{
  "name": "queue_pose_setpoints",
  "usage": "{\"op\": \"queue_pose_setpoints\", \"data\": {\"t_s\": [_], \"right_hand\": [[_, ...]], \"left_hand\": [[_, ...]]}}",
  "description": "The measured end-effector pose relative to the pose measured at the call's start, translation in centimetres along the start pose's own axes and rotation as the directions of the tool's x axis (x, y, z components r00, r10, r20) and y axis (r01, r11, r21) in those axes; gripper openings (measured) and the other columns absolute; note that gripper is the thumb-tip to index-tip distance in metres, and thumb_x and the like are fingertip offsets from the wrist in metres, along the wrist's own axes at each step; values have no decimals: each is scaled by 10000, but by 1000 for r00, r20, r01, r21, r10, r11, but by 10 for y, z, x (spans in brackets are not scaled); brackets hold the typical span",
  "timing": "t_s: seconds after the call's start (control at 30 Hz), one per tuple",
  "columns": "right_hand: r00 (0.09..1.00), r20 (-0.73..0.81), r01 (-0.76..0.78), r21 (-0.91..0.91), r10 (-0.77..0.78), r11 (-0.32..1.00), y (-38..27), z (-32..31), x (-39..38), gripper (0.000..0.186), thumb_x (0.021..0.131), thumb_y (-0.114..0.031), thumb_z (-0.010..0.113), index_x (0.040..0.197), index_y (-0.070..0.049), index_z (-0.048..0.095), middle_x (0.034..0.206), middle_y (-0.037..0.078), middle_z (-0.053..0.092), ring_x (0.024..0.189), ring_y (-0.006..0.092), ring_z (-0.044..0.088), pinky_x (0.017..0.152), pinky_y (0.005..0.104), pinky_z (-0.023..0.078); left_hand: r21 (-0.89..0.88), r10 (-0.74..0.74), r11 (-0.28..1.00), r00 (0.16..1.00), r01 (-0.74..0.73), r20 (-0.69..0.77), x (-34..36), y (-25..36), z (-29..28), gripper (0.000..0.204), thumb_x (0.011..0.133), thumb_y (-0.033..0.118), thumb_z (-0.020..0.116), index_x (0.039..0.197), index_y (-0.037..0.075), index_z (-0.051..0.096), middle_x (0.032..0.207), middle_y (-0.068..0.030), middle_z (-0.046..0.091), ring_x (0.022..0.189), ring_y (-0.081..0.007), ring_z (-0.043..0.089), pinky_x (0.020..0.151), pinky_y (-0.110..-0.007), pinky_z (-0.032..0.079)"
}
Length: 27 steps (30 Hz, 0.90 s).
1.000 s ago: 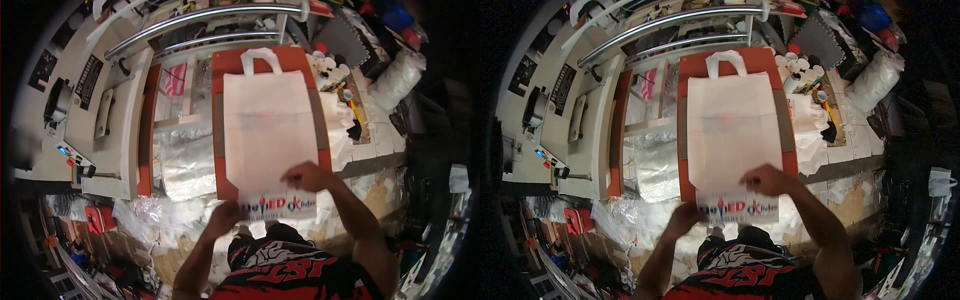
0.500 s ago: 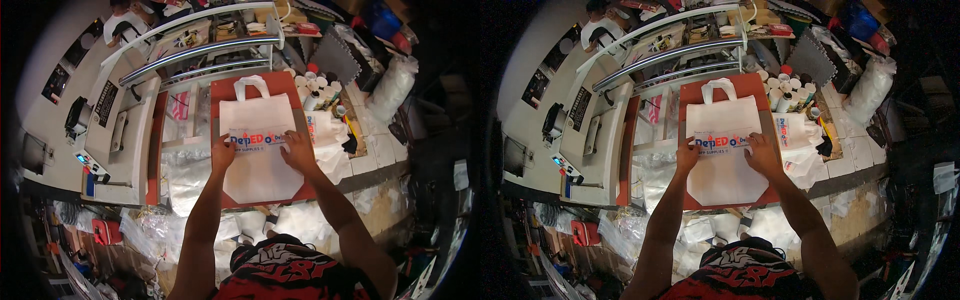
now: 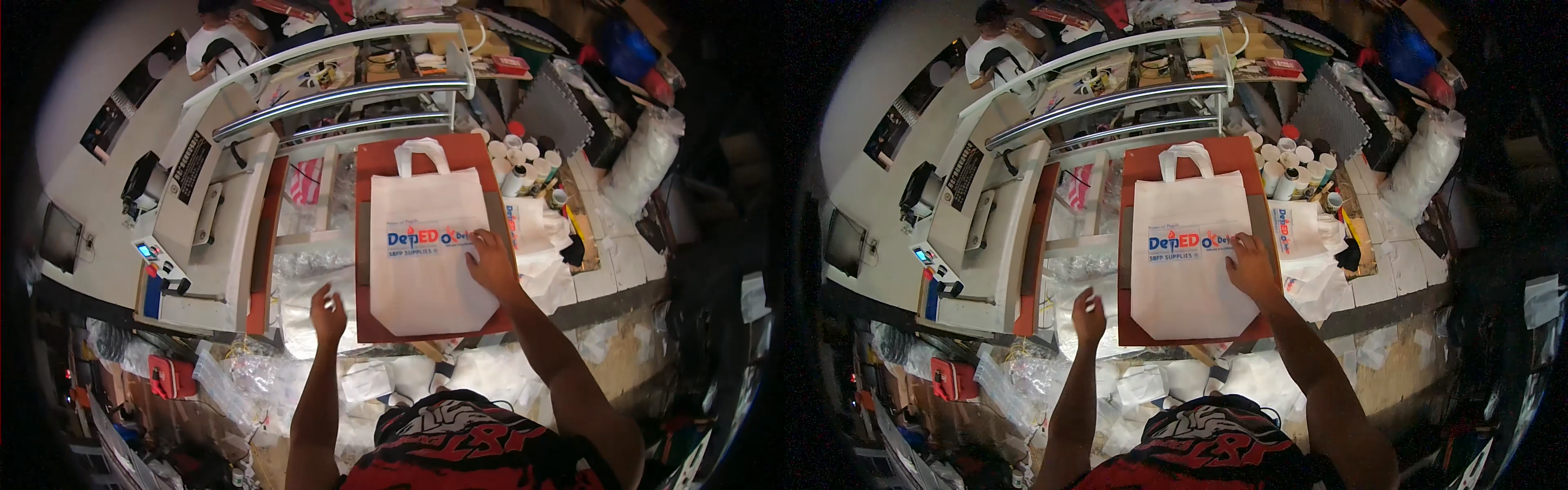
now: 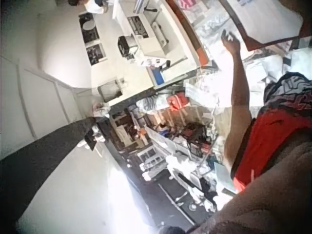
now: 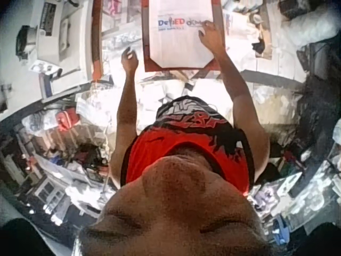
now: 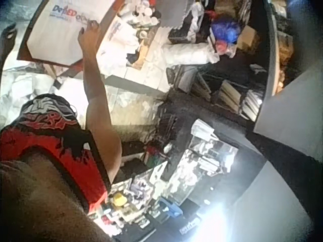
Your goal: The person heat presses printed designs onto tote bags using a heat press machine and places the bags onto platens on a screen printing table.
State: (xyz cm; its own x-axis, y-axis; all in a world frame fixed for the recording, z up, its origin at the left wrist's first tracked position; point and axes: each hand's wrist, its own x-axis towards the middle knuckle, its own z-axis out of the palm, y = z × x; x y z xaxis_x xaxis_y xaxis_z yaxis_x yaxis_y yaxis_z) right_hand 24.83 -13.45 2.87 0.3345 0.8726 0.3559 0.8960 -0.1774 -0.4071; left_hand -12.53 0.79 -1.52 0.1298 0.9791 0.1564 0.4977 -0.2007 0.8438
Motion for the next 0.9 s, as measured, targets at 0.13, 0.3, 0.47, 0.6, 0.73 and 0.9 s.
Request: {"op": "queue_pose_setpoints", "data": {"t_s": [0.13, 0.3, 0.47, 0.6, 0.73, 0.9], "right_hand": [[999, -29, -23, -42, 22, 999, -4, -12, 4, 401, 795, -199, 689, 1150, -21, 630, 1215, 115, 562, 1175, 325, 475, 1012, 416, 418], [999, -2, -40, -105, 40, 994, -8, -9, 17, 410, 793, -238, 697, 1146, -36, 641, 1219, 120, 573, 1145, 326, 504, 1007, 411, 415], [971, -131, 220, 146, -202, 965, -138, 18, 57, 362, 758, -131, 729, 1089, -18, 633, 1205, 161, 566, 1115, 351, 517, 982, 435, 420], [840, -205, 542, 273, -502, 795, -270, 50, 84, 347, 818, -74, 674, 1142, -4, 572, 1209, 174, 543, 1144, 370, 496, 985, 479, 410], [644, -139, 704, 492, -752, 512, -471, 86, 87, 353, 858, -129, 642, 1167, 21, 560, 1198, 200, 544, 1140, 385, 494, 982, 467, 407], [383, -162, 899, 293, -909, 326, -619, 150, 100, 440, 854, -148, 611, 1217, 79, 511, 1203, 245, 538, 1136, 403, 495, 999, 461, 399]], "left_hand": [[236, -19, 971, 997, 38, -80, -58, -77, -80, 331, 877, 118, 637, 1188, 14, 593, 1103, -178, 606, 889, -292, 634, 730, -370, 546], [463, -127, 861, 970, 211, -206, -178, -187, -165, 288, 849, 109, 609, 1099, -33, 600, 1016, -233, 624, 934, -383, 609, 824, -439, 516], [482, -379, 667, 816, 568, -438, -347, -245, -247, 346, 790, 198, 647, 1068, -4, 613, 1025, -239, 623, 998, -398, 588, 901, -462, 475], [350, -813, 397, 502, 849, -295, -381, -236, -240, 591, 797, 299, 580, 1283, -26, 490, 1215, -309, 559, 1154, -416, 542, 1003, -451, 437], [194, -833, 379, 425, 905, -354, -449, -232, -248, 603, 804, 332, 563, 1289, -19, 486, 1177, -323, 586, 1139, -420, 563, 966, -454, 469], [-34, -901, 308, 280, 951, -332, -540, -238, -217, 517, 801, 341, 568, 1185, -5, 591, 1129, -290, 626, 1085, -409, 598, 965, -451, 472]]}}
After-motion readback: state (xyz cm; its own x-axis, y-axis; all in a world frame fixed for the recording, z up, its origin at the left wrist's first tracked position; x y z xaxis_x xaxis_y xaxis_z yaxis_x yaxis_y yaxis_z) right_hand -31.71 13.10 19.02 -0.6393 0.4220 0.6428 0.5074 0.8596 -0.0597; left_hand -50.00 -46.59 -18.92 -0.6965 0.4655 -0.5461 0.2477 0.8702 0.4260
